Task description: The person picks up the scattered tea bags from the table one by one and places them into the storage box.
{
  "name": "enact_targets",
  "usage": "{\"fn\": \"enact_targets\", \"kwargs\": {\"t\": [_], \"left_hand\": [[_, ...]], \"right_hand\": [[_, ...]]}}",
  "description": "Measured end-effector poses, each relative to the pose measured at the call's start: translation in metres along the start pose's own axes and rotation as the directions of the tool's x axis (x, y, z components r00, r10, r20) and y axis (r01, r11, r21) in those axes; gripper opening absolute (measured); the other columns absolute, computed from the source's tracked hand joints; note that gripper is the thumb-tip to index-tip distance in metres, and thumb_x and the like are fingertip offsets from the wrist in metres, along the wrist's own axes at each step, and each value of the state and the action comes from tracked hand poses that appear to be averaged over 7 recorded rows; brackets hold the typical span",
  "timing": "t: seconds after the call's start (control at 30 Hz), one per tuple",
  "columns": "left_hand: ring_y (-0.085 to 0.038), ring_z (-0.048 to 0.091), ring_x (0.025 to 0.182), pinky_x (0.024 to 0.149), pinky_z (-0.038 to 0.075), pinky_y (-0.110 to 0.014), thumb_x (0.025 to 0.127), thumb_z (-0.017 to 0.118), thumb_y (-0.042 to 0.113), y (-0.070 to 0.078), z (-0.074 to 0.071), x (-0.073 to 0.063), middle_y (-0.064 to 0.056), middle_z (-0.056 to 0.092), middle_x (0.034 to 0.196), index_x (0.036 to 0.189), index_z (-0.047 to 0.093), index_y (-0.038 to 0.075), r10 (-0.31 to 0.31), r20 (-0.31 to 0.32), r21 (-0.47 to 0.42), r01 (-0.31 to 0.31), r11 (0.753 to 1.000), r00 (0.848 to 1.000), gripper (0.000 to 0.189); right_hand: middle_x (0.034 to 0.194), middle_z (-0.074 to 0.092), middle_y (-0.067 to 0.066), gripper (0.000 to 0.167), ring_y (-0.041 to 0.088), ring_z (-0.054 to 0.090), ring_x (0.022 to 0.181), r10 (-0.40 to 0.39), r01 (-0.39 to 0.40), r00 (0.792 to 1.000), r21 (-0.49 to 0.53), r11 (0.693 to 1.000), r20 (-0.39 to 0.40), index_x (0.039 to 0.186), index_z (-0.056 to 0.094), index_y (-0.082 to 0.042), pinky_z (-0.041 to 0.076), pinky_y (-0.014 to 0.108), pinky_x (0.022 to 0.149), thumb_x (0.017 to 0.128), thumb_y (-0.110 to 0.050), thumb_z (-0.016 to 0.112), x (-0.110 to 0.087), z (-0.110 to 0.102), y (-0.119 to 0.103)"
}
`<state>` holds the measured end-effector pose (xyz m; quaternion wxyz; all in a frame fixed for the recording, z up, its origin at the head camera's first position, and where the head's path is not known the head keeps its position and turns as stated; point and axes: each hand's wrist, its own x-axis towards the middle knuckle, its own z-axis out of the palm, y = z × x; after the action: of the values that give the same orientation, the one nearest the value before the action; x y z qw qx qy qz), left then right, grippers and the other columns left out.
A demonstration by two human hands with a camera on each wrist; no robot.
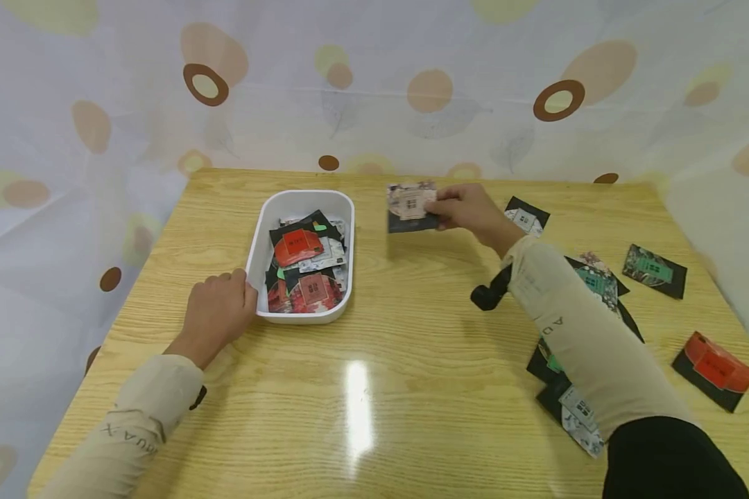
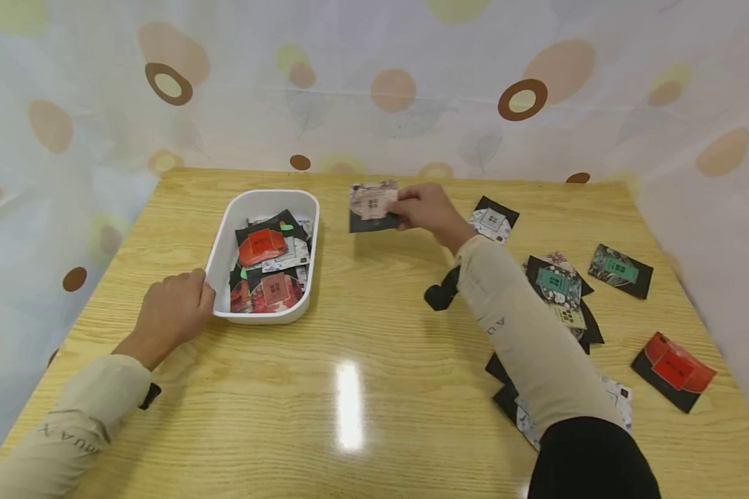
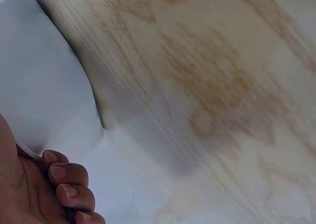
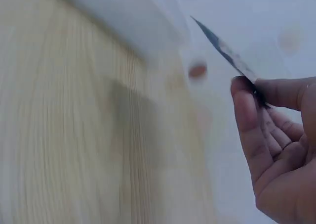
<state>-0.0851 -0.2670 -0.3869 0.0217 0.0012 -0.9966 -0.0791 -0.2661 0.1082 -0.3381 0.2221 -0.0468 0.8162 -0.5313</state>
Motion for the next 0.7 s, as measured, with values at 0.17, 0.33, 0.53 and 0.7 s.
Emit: {"fn": "enact_targets", "kwargs": {"t": [0.17,0.33,0.53,0.7], "left_hand": [[-0.039,0.061,0.069,0.061,0.047,-0.052,0.094,0.032,0.02,0.004,0.004,0.006,-0.021,0.061,0.076,0.086,0.053,-0.002,0.017,0.01,-0.002,-0.017,1.0,1.0,0.032],[-0.038,0.061,0.07,0.062,0.048,-0.052,0.094,0.033,0.02,0.009,0.002,0.01,-0.021,0.062,0.077,0.087,0.054,-0.002,0.027,0.026,0.011,-0.028,1.0,0.999,0.031],[-0.038,0.061,0.07,0.063,0.048,-0.052,0.094,0.035,0.018,0.012,0.005,0.01,-0.021,0.063,0.078,0.087,0.054,-0.003,0.033,0.025,0.014,-0.033,0.999,0.999,0.03],[-0.038,0.06,0.069,0.062,0.048,-0.051,0.094,0.034,0.018,0.012,0.006,0.009,-0.021,0.062,0.078,0.087,0.054,-0.003,0.034,0.037,0.024,-0.035,0.999,0.999,0.03]], "right_hand": [[0.115,0.062,0.014,0.033,0.005,0.064,0.067,0.057,-0.061,0.993,0.041,0.997,0.1,0.126,0.062,0.005,0.057,0.021,0.07,0.097,-0.01,0.06,0.006,0.071,-0.043],[0.095,0.065,0.013,0.015,0.005,0.06,0.052,0.126,-0.135,0.988,0.095,0.986,0.092,0.099,0.07,0.008,0.058,0.024,0.07,0.093,-0.001,0.06,0.015,0.119,-0.057],[0.067,0.044,0.004,0.021,0.013,0.038,0.06,0.022,-0.024,0.99,0.012,1.0,0.138,0.069,0.051,-0.003,0.039,0.033,0.069,0.088,0.004,0.053,0.026,0.142,-0.051],[0.126,0.061,0.023,0.04,0.023,0.056,0.097,-0.043,0.044,0.994,-0.011,0.999,0.104,0.133,0.055,0.01,0.048,0.03,0.085,0.095,-0.003,0.05,0.018,0.121,-0.042]]}}
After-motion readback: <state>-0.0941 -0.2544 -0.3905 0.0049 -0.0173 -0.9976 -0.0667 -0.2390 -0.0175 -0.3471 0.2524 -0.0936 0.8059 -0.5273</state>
